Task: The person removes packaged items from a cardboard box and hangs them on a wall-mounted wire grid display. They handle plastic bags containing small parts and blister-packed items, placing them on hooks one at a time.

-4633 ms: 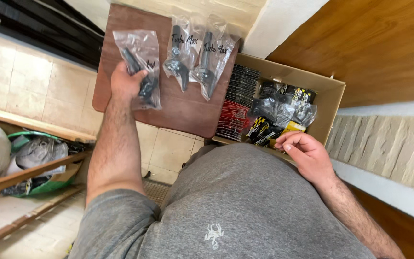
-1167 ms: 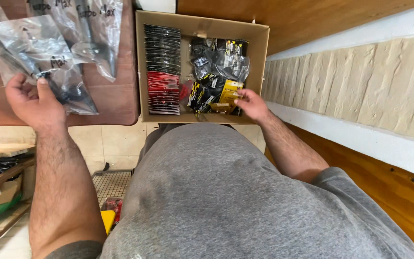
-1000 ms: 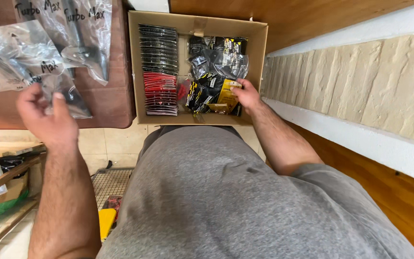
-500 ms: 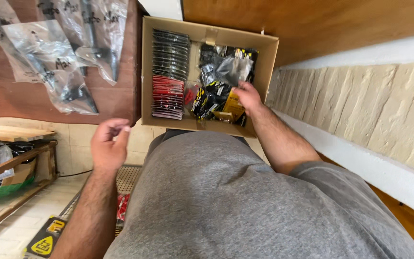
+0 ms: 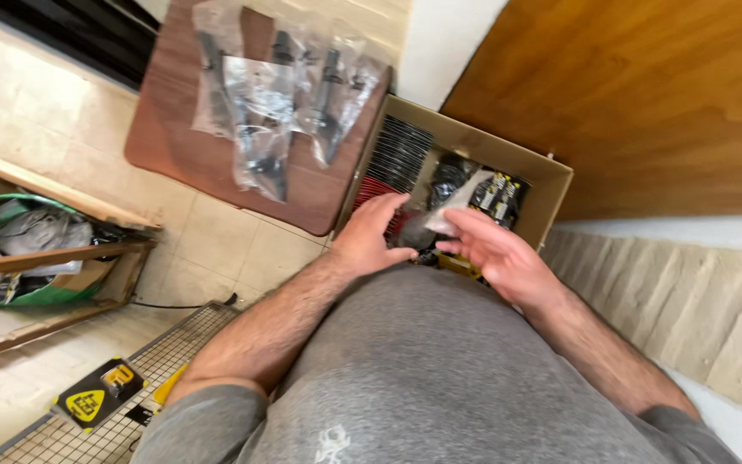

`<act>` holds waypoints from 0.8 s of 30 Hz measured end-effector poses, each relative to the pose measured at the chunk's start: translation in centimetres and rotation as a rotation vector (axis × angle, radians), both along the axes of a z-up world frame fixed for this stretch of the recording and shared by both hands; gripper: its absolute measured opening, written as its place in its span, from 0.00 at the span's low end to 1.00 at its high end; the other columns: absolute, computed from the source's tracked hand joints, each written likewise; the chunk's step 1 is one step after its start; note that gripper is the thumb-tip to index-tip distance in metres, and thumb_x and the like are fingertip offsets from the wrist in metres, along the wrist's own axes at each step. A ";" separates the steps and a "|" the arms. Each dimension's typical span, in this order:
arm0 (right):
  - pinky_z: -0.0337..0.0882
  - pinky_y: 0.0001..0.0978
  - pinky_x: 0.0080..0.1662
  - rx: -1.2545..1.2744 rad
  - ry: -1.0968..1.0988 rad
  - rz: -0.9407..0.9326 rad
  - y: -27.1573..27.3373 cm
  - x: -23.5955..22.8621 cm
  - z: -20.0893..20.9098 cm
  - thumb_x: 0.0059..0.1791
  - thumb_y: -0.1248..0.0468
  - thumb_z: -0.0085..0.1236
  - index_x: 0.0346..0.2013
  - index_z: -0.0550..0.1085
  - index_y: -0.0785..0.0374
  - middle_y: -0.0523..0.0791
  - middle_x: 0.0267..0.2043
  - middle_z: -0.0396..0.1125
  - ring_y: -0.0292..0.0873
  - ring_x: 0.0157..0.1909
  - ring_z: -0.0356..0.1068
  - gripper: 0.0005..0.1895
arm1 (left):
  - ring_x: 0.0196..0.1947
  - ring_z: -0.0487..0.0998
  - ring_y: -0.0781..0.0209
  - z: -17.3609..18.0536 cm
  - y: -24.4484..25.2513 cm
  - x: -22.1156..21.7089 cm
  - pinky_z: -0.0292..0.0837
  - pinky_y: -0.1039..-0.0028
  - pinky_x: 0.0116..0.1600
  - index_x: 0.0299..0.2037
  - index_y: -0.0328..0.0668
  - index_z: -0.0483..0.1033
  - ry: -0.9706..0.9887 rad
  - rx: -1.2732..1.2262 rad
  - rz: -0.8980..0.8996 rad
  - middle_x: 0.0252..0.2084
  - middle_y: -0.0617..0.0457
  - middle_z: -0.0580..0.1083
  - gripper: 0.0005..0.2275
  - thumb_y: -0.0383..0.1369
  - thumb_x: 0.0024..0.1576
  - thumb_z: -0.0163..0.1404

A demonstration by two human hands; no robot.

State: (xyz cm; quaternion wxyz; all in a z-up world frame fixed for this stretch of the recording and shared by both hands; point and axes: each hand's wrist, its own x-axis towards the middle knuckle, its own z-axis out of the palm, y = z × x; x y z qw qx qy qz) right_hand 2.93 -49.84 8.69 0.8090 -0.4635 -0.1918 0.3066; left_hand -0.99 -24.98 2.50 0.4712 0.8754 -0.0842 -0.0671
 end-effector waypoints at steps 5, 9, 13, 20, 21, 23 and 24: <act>0.59 0.61 0.68 0.027 -0.058 0.154 2.1 -0.5 4.6 0.40 0.45 0.69 0.69 0.54 0.82 0.58 0.72 0.50 0.56 0.69 0.57 0.58 | 0.58 0.75 0.48 -1.2 2.1 -1.2 0.71 0.61 0.63 0.57 0.48 0.74 -0.085 -0.026 0.120 0.57 0.53 0.74 0.25 0.34 0.48 0.64; 0.57 0.65 0.67 -0.006 -0.114 0.270 3.5 -0.4 4.2 0.42 0.49 0.68 0.72 0.49 0.79 0.63 0.74 0.46 0.63 0.72 0.53 0.57 | 0.50 0.80 0.48 -2.7 4.5 -2.9 0.77 0.59 0.55 0.58 0.54 0.74 0.044 -0.106 0.307 0.47 0.50 0.79 0.25 0.37 0.49 0.65; 0.62 0.57 0.66 -0.178 -0.203 0.237 3.7 -0.2 3.2 0.43 0.53 0.66 0.69 0.57 0.77 0.57 0.75 0.48 0.57 0.71 0.56 0.49 | 0.44 0.81 0.45 -3.7 9.3 -3.1 0.76 0.58 0.49 0.50 0.46 0.77 0.041 -0.203 0.405 0.40 0.44 0.78 0.15 0.33 0.54 0.62; 0.70 0.44 0.60 -0.327 -0.144 0.110 3.1 -1.1 2.0 0.46 0.63 0.62 0.58 0.71 0.78 0.57 0.61 0.64 0.50 0.59 0.70 0.29 | 0.55 0.78 0.45 -5.6 16.2 1.4 0.75 0.55 0.58 0.56 0.54 0.75 0.404 0.056 0.631 0.49 0.46 0.79 0.18 0.43 0.58 0.57; 0.70 0.43 0.60 -0.345 -0.145 0.084 3.0 -1.2 1.8 0.46 0.66 0.62 0.57 0.72 0.78 0.57 0.59 0.66 0.50 0.58 0.71 0.27 | 0.54 0.79 0.47 -6.2 16.8 2.4 0.76 0.57 0.58 0.56 0.56 0.74 0.387 0.125 0.621 0.48 0.48 0.79 0.17 0.43 0.59 0.56; 0.71 0.42 0.59 -0.358 -0.146 0.055 3.0 -1.4 1.4 0.47 0.67 0.61 0.56 0.72 0.77 0.56 0.59 0.66 0.49 0.57 0.71 0.25 | 0.55 0.78 0.46 -0.6 16.2 2.9 0.76 0.55 0.58 0.60 0.50 0.72 0.335 0.328 0.570 0.51 0.45 0.78 0.20 0.43 0.59 0.57; 0.71 0.41 0.59 -0.366 -0.149 0.037 2.8 -1.6 1.2 0.47 0.69 0.61 0.56 0.73 0.77 0.56 0.58 0.67 0.48 0.56 0.71 0.23 | 0.56 0.78 0.44 2.2 15.7 3.2 0.76 0.53 0.58 0.64 0.45 0.71 0.275 0.530 0.527 0.53 0.42 0.78 0.24 0.43 0.59 0.59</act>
